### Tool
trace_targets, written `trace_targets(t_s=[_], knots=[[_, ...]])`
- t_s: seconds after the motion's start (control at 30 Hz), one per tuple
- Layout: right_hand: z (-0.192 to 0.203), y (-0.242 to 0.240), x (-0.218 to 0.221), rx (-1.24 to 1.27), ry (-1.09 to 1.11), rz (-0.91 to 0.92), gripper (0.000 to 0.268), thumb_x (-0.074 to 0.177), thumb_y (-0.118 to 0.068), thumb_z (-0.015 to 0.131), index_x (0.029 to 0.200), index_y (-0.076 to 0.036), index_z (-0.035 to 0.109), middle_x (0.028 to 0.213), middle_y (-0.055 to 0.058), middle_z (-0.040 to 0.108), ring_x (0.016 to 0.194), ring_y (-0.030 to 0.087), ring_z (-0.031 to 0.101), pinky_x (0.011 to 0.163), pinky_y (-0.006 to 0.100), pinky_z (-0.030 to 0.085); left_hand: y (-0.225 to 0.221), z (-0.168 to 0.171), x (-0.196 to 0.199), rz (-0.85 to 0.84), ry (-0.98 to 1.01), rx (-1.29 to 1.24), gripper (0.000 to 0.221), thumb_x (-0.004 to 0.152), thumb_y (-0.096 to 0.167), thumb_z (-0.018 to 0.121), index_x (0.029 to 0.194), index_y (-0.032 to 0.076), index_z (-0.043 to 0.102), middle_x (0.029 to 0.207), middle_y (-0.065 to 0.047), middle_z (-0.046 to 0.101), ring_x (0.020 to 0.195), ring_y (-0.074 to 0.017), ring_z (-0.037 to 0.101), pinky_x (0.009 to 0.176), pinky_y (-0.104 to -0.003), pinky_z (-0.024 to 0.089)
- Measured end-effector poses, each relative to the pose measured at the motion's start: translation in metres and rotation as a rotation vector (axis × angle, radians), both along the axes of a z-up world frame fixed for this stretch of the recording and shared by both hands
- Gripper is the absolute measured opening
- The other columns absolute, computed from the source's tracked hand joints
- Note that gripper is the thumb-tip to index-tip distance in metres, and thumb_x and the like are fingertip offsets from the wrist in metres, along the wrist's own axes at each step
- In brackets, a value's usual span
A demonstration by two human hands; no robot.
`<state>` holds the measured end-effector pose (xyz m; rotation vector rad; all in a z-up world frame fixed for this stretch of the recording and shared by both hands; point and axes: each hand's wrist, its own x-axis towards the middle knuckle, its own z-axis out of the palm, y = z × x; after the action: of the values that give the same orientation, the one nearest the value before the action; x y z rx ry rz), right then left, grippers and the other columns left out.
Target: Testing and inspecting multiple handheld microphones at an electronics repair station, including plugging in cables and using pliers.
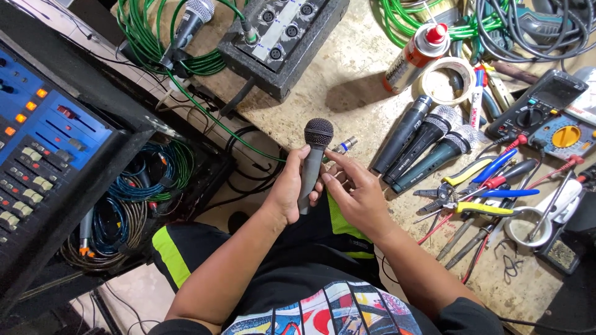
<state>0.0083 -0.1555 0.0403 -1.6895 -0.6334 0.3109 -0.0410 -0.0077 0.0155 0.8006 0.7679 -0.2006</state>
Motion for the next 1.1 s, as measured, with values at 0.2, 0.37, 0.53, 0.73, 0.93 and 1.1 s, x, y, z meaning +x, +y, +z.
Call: trace_targets(t_s=[0.2,0.37,0.53,0.73,0.93,1.1], knots=[[-0.005,-0.001,-0.001,-0.004,-0.010,-0.002,0.044,0.093,-0.004,0.071,0.137,-0.005,0.065,0.091,0.018,0.067,0.066,0.018,0.063,0.049,0.029,0.049,-0.002,0.006,-0.003,0.022,-0.014,0.136,0.056,0.092,0.056,0.056,0.087,0.003,0.070,0.059,-0.012,0.058,0.043,-0.0184,0.057,0.040,-0.032,0.045],[-0.007,-0.002,-0.001,0.003,-0.012,0.023,0.046,0.093,-0.005,0.072,0.138,-0.006,0.064,0.090,0.017,0.069,0.065,0.017,0.063,0.048,0.028,0.048,0.001,-0.002,-0.007,-0.006,-0.058,0.338,0.053,0.097,0.049,0.057,0.097,-0.001,0.074,0.062,-0.016,0.064,0.045,-0.0207,0.062,0.042,-0.034,0.051],[0.000,0.001,0.004,-0.015,-0.039,0.017,0.027,0.092,-0.008,0.075,0.119,-0.006,0.077,0.084,0.014,0.071,0.059,0.015,0.060,0.044,0.026,0.047,0.011,0.014,-0.016,-0.079,-0.048,0.531,0.072,0.088,0.048,0.071,0.133,-0.007,0.060,0.073,-0.016,0.073,0.056,-0.0220,0.072,0.053,-0.036,0.061],[-0.024,-0.008,0.010,0.227,0.277,0.113,0.043,0.104,-0.026,0.049,0.138,0.001,0.051,0.093,0.021,0.070,0.072,0.022,0.069,0.059,0.033,0.060,0.022,0.047,-0.036,-0.398,-0.294,1.169,0.039,0.092,0.037,0.073,0.118,0.008,0.070,0.090,-0.016,0.071,0.076,-0.0377,0.072,0.062,-0.044,0.056],[-0.021,0.000,0.003,0.236,0.181,0.138,0.056,0.095,-0.009,0.063,0.145,0.002,0.040,0.092,0.021,0.070,0.073,0.019,0.070,0.061,0.030,0.060,0.029,0.051,-0.047,-0.399,-0.451,1.431,0.041,0.098,0.033,0.071,0.127,0.006,0.064,0.095,-0.015,0.066,0.076,-0.0404,0.068,0.057,-0.047,0.055],[-0.018,0.005,0.001,0.246,0.144,0.134,0.060,0.088,-0.007,0.073,0.141,0.006,0.047,0.111,0.026,0.069,0.096,0.029,0.072,0.081,0.040,0.063,0.034,0.053,-0.054,-0.312,-0.495,1.457,0.033,0.100,0.027,0.066,0.126,0.006,0.063,0.090,-0.015,0.062,0.064,-0.0378,0.061,0.048,-0.043,0.050]])
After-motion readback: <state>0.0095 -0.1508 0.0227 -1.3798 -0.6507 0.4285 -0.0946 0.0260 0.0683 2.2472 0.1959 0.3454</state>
